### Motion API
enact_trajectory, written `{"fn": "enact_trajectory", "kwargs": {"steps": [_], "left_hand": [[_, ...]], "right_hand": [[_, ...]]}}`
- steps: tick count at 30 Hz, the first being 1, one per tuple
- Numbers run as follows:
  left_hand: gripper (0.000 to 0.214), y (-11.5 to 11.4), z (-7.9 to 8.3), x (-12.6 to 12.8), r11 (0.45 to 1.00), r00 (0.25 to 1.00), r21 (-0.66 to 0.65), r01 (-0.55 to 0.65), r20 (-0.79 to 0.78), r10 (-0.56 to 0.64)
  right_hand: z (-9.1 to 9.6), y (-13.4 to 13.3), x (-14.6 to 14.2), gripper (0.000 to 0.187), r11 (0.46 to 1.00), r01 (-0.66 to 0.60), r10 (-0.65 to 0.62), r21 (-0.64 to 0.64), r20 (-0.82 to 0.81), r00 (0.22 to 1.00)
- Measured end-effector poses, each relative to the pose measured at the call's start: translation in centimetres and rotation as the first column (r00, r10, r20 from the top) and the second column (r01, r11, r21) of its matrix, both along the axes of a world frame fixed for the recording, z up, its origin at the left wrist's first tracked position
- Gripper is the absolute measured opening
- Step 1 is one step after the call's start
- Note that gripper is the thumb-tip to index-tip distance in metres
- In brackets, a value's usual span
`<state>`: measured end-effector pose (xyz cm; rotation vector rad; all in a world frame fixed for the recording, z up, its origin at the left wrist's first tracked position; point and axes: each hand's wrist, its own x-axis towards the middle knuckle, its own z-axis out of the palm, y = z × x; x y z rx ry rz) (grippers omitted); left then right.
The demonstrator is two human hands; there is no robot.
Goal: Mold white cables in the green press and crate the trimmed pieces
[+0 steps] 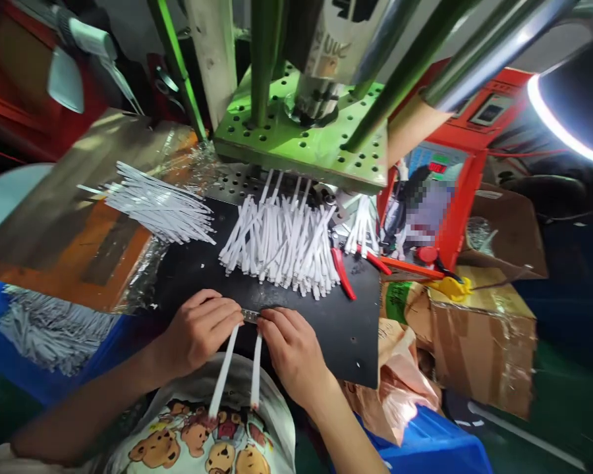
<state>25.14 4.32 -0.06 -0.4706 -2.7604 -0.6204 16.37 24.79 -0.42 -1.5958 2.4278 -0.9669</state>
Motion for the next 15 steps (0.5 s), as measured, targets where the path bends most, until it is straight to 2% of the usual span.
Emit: {"fn": "enact_trajectory", "kwargs": {"steps": [2,4,6,7,9,11,12,13,15], "left_hand": [[0.014,-0.1,-0.2,0.0,1.000,1.000,-0.014,0.004,0.012,-0.003],[0.013,-1.2,-0.2,-0.3,0.998,0.998,0.018,0.062,0.029,-0.062],[0.014,-3.5,0.2,-0.9,0.995,0.996,0.016,0.094,0.005,-0.094],[0.017,-5.0,0.5,-1.3,0.998,0.997,-0.030,0.064,-0.030,-0.064],[0.022,-8.5,1.2,-2.4,0.970,0.990,-0.220,-0.103,-0.114,0.080],[0.022,-11.9,1.7,-3.6,0.872,0.967,-0.424,-0.245,-0.177,0.186],[0.021,-13.3,1.9,-4.2,0.833,0.964,-0.489,-0.260,-0.181,0.194],[0.020,-14.4,2.1,-4.8,0.824,0.970,-0.514,-0.240,-0.165,0.180],[0.021,-15.9,2.2,-5.5,0.873,0.982,-0.455,-0.177,-0.140,0.126]], "right_hand": [[1.6,-0.5,-1.5,0.034,0.985,-0.109,0.098,0.135,0.084,0.992],[3.3,-2.3,-3.3,0.040,0.963,-0.167,0.142,0.213,0.128,0.982],[4.4,-5.6,-5.0,0.032,0.958,-0.135,0.115,0.254,0.092,0.989],[4.6,-7.6,-5.7,0.027,0.952,-0.102,0.090,0.289,0.054,0.995],[4.4,-12.0,-7.0,0.020,0.919,-0.024,0.042,0.393,-0.037,0.998],[3.7,-16.0,-7.9,0.019,0.877,0.027,0.034,0.480,-0.119,0.992],[3.3,-17.6,-8.2,0.020,0.862,0.036,0.043,0.506,-0.144,0.989],[3.1,-18.7,-8.3,0.021,0.852,0.037,0.055,0.521,-0.160,0.986],[3.1,-19.6,-8.3,0.021,0.842,0.027,0.077,0.539,-0.169,0.983]]}}
